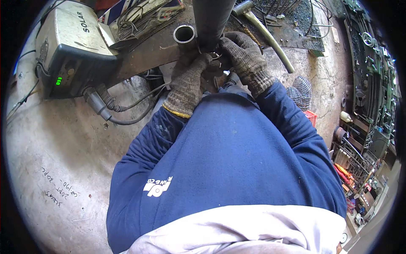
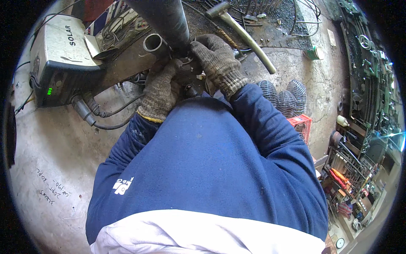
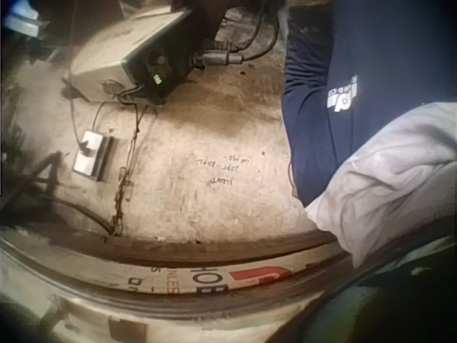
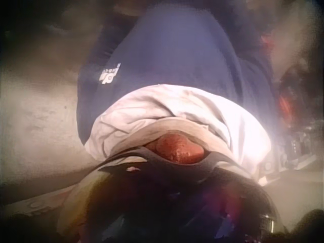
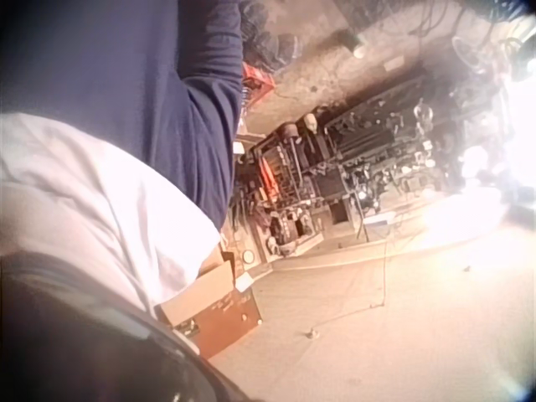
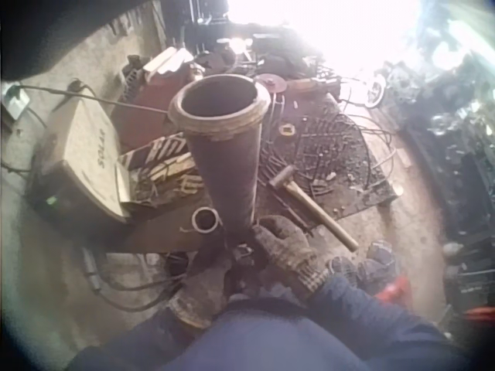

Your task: The person positions and marks a metal pipe against a flat piece of metal, using a hammer to tap the pipe into alignment and marking it with a tool.

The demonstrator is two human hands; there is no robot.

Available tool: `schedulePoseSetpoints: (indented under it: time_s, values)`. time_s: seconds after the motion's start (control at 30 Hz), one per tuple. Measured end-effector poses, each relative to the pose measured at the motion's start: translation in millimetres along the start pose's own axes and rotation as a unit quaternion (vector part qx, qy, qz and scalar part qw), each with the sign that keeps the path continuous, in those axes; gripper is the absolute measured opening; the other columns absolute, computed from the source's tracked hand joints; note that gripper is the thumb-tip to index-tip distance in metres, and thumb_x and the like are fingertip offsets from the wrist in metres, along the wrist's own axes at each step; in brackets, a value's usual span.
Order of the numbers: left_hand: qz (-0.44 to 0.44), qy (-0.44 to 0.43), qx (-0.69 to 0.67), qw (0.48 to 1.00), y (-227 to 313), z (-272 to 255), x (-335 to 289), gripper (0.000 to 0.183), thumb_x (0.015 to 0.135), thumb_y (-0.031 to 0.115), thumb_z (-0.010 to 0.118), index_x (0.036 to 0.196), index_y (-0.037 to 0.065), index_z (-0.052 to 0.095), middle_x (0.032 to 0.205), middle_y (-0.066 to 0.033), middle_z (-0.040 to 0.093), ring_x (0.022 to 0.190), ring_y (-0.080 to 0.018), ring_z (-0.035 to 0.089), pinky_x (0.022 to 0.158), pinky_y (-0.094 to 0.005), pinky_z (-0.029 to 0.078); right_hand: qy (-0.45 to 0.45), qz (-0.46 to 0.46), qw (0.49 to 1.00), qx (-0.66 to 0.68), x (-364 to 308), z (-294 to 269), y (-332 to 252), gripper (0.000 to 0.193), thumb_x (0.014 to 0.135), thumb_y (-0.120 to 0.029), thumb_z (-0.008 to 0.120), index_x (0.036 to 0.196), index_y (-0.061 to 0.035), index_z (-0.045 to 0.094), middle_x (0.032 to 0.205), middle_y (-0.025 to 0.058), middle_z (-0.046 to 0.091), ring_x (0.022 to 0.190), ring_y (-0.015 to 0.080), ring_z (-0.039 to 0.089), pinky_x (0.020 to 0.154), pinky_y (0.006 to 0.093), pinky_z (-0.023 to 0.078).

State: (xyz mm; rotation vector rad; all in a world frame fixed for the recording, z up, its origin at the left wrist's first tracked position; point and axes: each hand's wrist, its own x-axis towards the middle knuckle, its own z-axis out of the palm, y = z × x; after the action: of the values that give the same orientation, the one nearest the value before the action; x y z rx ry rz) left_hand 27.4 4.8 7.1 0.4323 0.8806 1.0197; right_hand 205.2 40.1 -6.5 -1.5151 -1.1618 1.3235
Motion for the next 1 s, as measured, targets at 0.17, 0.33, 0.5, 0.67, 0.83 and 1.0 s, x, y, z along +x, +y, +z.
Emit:
schedulePoseSetpoints:
  time_s: [0.17, 0.33, 0.5, 0.67, 0.83, 1.0]
  values:
    - [0.117, 0.006, 0.102, 0.988, -12.0, -3.9, 15.4, 0.03, 0.105, 0.017, 0.058, 0.132, 0.004, 0.059, 0.12, -0.0121, 0.069, 0.109, -0.0266, 0.071, 0.095, -0.0386, 0.06, -0.055, 0.06, 0.996, 0.046, 4.9, -4.2, -34.4, 0.038, 0.101, -0.026, 0.066, 0.125, 0.0037, 0.066, 0.1, 0.0117, 0.074, 0.083, 0.0156, 0.07, 0.072, 0.0294, 0.057]
    - [0.142, 0.061, 0.101, 0.983, -11.9, 7.2, 21.4, 0.025, 0.097, 0.012, 0.068, 0.12, 0.003, 0.066, 0.111, -0.011, 0.072, 0.096, -0.0262, 0.073, 0.089, -0.0344, 0.06, -0.083, -0.023, 0.996, -0.031, 23.2, -8.6, -24.8, 0.034, 0.1, -0.029, 0.062, 0.113, 0.0022, 0.069, 0.087, 0.0103, 0.071, 0.073, 0.0169, 0.068, 0.071, 0.0313, 0.054]
    - [0.133, 0.118, 0.307, 0.935, 8.7, -15.8, 11.0, 0.041, 0.081, 0.017, 0.086, 0.115, 0.005, 0.068, 0.095, -0.0077, 0.075, 0.088, -0.0206, 0.073, 0.077, -0.0331, 0.058, -0.108, -0.106, 0.977, -0.15, 34.0, -13.5, -21.3, 0.032, 0.1, -0.029, 0.057, 0.109, -0.0012, 0.071, 0.092, 0.0099, 0.069, 0.077, 0.0185, 0.069, 0.078, 0.0317, 0.054]
    - [0.339, 0.09, 0.501, 0.791, 33.9, -10.1, 18.3, 0.064, 0.073, 0.03, 0.094, 0.123, 0.006, 0.063, 0.107, -0.0097, 0.074, 0.091, -0.0258, 0.073, 0.084, -0.0358, 0.059, -0.108, -0.123, 0.974, -0.158, 38.4, -14.5, -17.2, 0.031, 0.1, -0.027, 0.058, 0.114, -0.0018, 0.071, 0.097, 0.0102, 0.068, 0.081, 0.0189, 0.07, 0.08, 0.0316, 0.055]
    - [0.399, 0.116, 0.567, 0.712, 29.2, -22.8, 46.1, 0.077, 0.064, 0.039, 0.099, 0.123, 0.007, 0.062, 0.116, -0.0109, 0.073, 0.1, -0.0254, 0.073, 0.086, -0.038, 0.06, -0.12, 0.035, 0.992, 0.01, 38.6, -12.2, -28.0, 0.025, 0.102, -0.018, 0.058, 0.12, -0.0047, 0.068, 0.103, 0.0063, 0.069, 0.072, 0.0123, 0.067, 0.062, 0.026, 0.055]
    - [0.393, 0.098, 0.533, 0.743, 24.8, -31.6, 58.0, 0.091, 0.052, 0.047, 0.102, 0.123, 0.007, 0.062, 0.105, -0.0092, 0.075, 0.093, -0.0279, 0.075, 0.078, -0.0404, 0.061, -0.123, 0.046, 0.991, -0.007, 36.7, -12.6, -39.0, 0.028, 0.103, -0.02, 0.057, 0.124, -0.0041, 0.067, 0.103, 0.0059, 0.069, 0.079, 0.0121, 0.068, 0.064, 0.026, 0.057]
